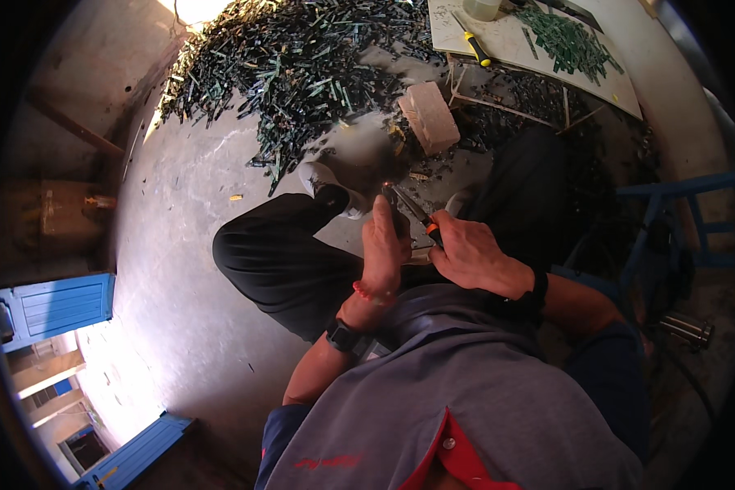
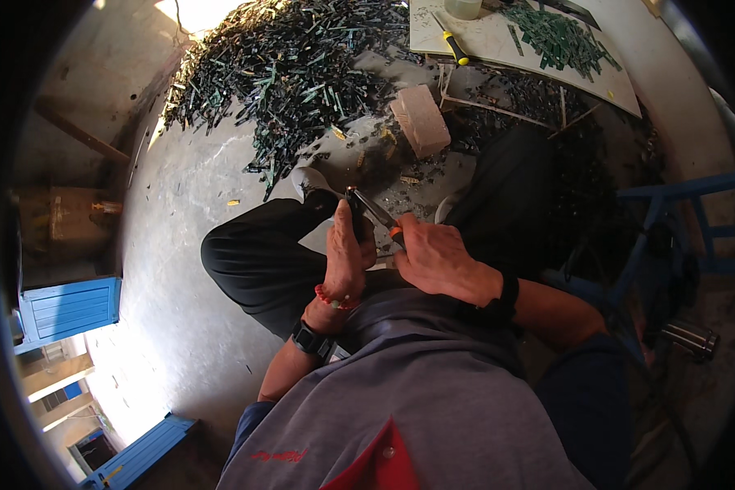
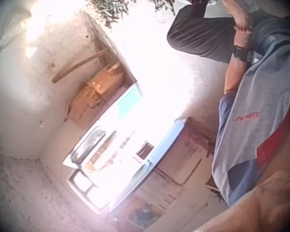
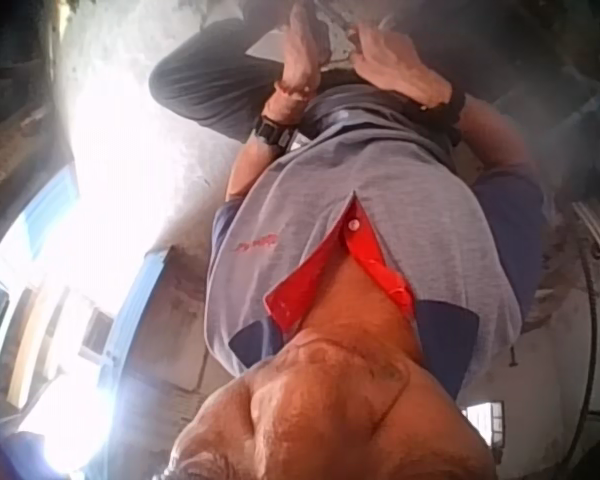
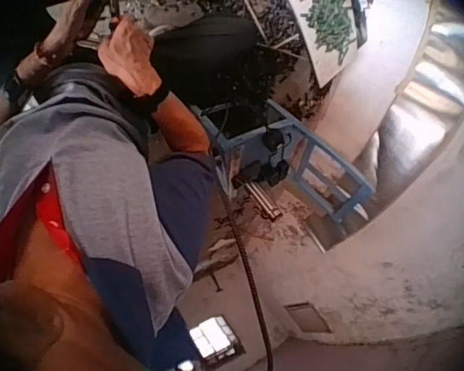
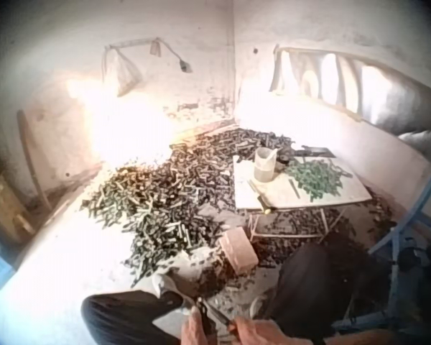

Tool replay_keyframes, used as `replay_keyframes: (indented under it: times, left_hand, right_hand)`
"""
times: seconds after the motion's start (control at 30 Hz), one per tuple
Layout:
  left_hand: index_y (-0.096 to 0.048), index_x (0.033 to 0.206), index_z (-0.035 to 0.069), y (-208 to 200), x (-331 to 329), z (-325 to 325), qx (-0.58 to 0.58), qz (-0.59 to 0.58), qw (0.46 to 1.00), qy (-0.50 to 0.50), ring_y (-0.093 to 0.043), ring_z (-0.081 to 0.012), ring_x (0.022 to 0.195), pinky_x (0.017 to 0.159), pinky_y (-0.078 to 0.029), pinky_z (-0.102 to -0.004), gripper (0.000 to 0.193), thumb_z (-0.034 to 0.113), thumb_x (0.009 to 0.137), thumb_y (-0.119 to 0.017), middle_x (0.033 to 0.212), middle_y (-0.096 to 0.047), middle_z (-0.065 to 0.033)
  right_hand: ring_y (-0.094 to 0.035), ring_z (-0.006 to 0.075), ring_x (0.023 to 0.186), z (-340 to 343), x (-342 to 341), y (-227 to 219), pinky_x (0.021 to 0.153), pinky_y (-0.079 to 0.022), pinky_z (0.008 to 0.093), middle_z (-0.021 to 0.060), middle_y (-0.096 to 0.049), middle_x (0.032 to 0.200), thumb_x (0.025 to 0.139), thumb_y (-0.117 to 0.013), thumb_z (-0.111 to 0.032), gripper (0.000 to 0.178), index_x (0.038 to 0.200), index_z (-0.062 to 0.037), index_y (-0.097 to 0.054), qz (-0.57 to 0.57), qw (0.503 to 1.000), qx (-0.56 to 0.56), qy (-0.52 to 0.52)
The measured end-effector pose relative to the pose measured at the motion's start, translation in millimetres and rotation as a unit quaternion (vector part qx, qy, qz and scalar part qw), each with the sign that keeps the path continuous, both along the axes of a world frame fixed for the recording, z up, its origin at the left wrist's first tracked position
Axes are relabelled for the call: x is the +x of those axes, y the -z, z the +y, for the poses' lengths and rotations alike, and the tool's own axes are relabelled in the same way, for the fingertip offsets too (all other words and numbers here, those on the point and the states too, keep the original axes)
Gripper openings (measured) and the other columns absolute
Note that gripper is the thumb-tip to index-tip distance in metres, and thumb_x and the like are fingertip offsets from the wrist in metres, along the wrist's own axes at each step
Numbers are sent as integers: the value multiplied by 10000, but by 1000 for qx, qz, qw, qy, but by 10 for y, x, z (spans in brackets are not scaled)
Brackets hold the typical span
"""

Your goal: The person sits on the floor and uses pliers to trim small green decorative plant pieces. The person holds the plant in the left hand and uses the pliers in the right hand to cut off small sections, which fall onto the floor.

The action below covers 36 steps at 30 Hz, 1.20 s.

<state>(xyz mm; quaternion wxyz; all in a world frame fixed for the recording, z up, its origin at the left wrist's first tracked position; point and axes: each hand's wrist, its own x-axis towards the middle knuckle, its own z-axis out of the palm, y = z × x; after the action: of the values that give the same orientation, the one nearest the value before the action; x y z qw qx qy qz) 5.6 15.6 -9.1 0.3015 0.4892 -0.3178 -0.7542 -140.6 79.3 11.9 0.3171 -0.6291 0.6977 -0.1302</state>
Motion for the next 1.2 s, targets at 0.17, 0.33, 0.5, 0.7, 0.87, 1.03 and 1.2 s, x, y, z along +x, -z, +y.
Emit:
replay_keyframes:
  times: [0.17, 0.33, 0.5, 0.7, 0.87, 1.03, 1.2]
  left_hand:
    - [-456, 716, 123, 13, -5, 2, -2, -2, 1000, 3, -204, -58, 419, 406, -145, -248, 560, 606, 988, -368, 518, -295, 65]
    - [-447, 708, 134, -7, -15, 0, 1, -2, 1000, -8, -210, -57, 418, 407, -148, -246, 562, 616, 985, -362, 519, -300, 65]
    - [-419, 692, 149, 18, -62, 9, 15, 7, 999, -27, -226, -56, 416, 403, -151, -243, 561, 621, 986, -349, 524, -312, 63]
    - [-408, 679, 153, 26, -144, 28, -3, 1, 999, -43, -233, -59, 408, 397, -152, -247, 575, 633, 985, -332, 522, -318, 63]
    - [-414, 674, 146, -22, -200, 17, 6, -12, 999, -50, -231, -62, 399, 391, -153, -254, 591, 638, 986, -317, 515, -327, 57]
    - [-415, 677, 141, 23, -243, 39, -13, -17, 998, -59, -248, -63, 396, 386, -162, -256, 586, 623, 994, -312, 511, -329, 56]
    - [-424, 702, 135, 57, -213, 34, 7, -19, 999, -50, -265, -62, 398, 383, -167, -253, 571, 612, 998, -322, 525, -340, 53]
  right_hand:
    - [-644, 379, 806, 13, -12, 55, 693, -496, 471, 195, -629, 848, 762, -646, -102, 338, 1029, 35, -491, 45, 997, -64, -9]
    - [-635, 336, 842, -37, -29, 41, 685, -511, 438, 163, -615, 876, 735, -683, -82, 297, 975, -11, -523, 109, 985, -130, -16]
    - [-621, 332, 850, -73, -35, 43, 689, -505, 428, 164, -603, 876, 733, -682, -70, 291, 958, -13, -507, 110, 982, -152, -18]
    - [-606, 325, 796, -100, -24, 133, 660, -486, 433, 162, -592, 847, 737, -651, -59, 260, 934, -21, -486, 131, 974, -186, -16]
    - [-598, 314, 779, -112, -40, 144, 667, -467, 419, 156, -588, 835, 739, -643, -58, 243, 922, -26, -486, 138, 966, -217, -22]
    - [-592, 313, 769, -126, -36, 145, 658, -446, 419, 156, -588, 818, 749, -651, -71, 229, 905, -28, -488, 146, 962, -228, -26]
    - [-586, 318, 782, -143, -41, 234, 684, -438, 428, 156, -581, 814, 740, -655, -67, 238, 902, -28, -485, 156, 963, -217, -19]
